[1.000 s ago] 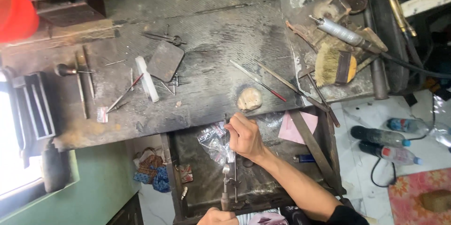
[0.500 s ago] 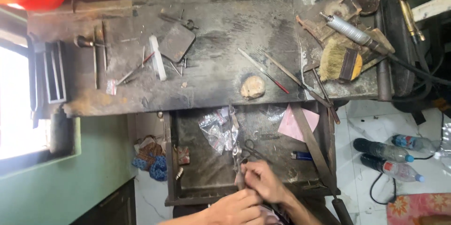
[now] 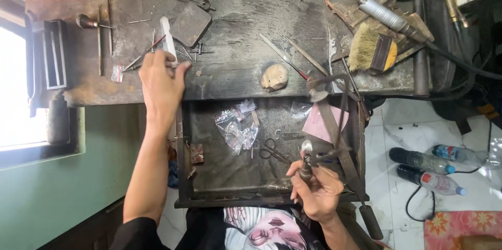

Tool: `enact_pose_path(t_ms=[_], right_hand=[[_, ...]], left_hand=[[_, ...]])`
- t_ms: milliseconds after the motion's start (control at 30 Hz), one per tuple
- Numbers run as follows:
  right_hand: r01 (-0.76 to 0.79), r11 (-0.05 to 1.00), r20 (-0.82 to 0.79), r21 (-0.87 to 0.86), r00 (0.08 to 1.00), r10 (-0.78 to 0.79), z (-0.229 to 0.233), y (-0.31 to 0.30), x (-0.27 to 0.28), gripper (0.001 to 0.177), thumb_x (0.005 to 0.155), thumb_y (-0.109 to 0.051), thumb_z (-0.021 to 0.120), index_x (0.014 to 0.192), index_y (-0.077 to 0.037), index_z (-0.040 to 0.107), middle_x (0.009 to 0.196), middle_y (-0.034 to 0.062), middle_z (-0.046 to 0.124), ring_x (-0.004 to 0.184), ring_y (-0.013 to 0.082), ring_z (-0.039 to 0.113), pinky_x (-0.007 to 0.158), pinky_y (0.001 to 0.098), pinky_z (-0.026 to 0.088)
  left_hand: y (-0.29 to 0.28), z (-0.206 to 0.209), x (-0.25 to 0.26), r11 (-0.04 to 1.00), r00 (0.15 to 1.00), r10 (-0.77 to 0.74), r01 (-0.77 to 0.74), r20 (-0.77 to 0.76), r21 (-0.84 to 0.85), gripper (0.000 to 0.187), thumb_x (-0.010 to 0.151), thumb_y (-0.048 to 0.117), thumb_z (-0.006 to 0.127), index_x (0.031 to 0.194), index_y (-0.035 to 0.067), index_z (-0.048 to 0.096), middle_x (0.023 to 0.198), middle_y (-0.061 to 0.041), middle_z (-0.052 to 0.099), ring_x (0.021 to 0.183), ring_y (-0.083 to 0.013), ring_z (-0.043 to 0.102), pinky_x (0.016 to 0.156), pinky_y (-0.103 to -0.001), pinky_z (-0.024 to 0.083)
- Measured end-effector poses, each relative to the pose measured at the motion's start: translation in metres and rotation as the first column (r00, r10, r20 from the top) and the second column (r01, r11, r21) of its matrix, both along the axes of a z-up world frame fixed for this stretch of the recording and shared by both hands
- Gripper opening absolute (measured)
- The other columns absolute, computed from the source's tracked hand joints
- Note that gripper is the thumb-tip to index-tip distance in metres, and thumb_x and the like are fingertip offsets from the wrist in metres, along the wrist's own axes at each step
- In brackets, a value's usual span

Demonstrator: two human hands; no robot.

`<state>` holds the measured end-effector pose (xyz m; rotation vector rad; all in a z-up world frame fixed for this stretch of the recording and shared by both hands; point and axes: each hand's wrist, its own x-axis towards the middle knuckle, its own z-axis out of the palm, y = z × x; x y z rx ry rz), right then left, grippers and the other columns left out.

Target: Using a jeweler's saw to cut a small metal ring on a workbench

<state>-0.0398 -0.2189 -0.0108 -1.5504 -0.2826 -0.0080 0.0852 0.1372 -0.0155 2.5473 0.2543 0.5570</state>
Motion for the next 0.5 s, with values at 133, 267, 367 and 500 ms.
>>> enact_pose_path(t_ms=[133,267,367,500], right_hand=[[0.107,0.99,0.118,-0.092,0.988,-0.096,-0.014,-0.003,0.005,0.018,0.082,0.003,0.067,0.094,0.01,0.057,0.069,0.0144,0.068,0.039,0.0109,0.052,0.04,0.0204,0.047],[0.205,0.961,0.313,-0.184,0.939,-0.141,-0.027,0.002,0.014,0.016,0.078,0.006,0.072,0.068,0.005,0.061,0.075,0.0182,0.076,0.055,0.0138,0.067,0.104,0.0371,0.058],[0.165,0.955,0.313,-0.247,0.946,-0.082,-0.024,0.005,0.022,0.046,0.09,-0.004,0.068,0.13,0.015,0.056,0.084,0.0128,0.076,0.069,0.0179,0.071,0.071,0.0271,0.064],[0.257,0.91,0.407,-0.325,0.907,-0.11,-0.048,0.005,0.031,0.041,0.089,-0.005,0.074,0.126,0.009,0.062,0.121,0.0215,0.071,0.105,0.0339,0.078,0.107,0.0417,0.059]], left_hand=[[0.019,-0.017,0.013,0.997,0.998,0.059,-0.057,0.037,-0.056,0.023,0.1,0.009,0.076,0.097,-0.002,0.056,0.098,-0.019,0.058,0.065,-0.0252,0.056,0.071,-0.038,0.051],[0.024,-0.014,0.013,0.989,0.973,0.147,-0.143,-0.178,0.036,0.022,0.101,0.012,0.064,0.111,-0.007,0.064,0.084,-0.023,0.069,0.097,-0.0451,0.059,0.084,-0.055,0.046],[0.012,0.018,0.007,0.979,0.926,0.178,-0.2,-0.334,-0.032,0.027,0.102,0.021,0.062,0.106,-0.004,0.071,0.089,-0.017,0.077,0.092,-0.0425,0.066,0.086,-0.052,0.048],[-0.018,0.063,-0.031,0.955,0.928,0.121,-0.206,-0.352,-0.214,0.022,0.102,0.022,0.067,0.108,0.002,0.073,0.081,-0.004,0.074,0.067,-0.0133,0.067,0.066,-0.028,0.055]])
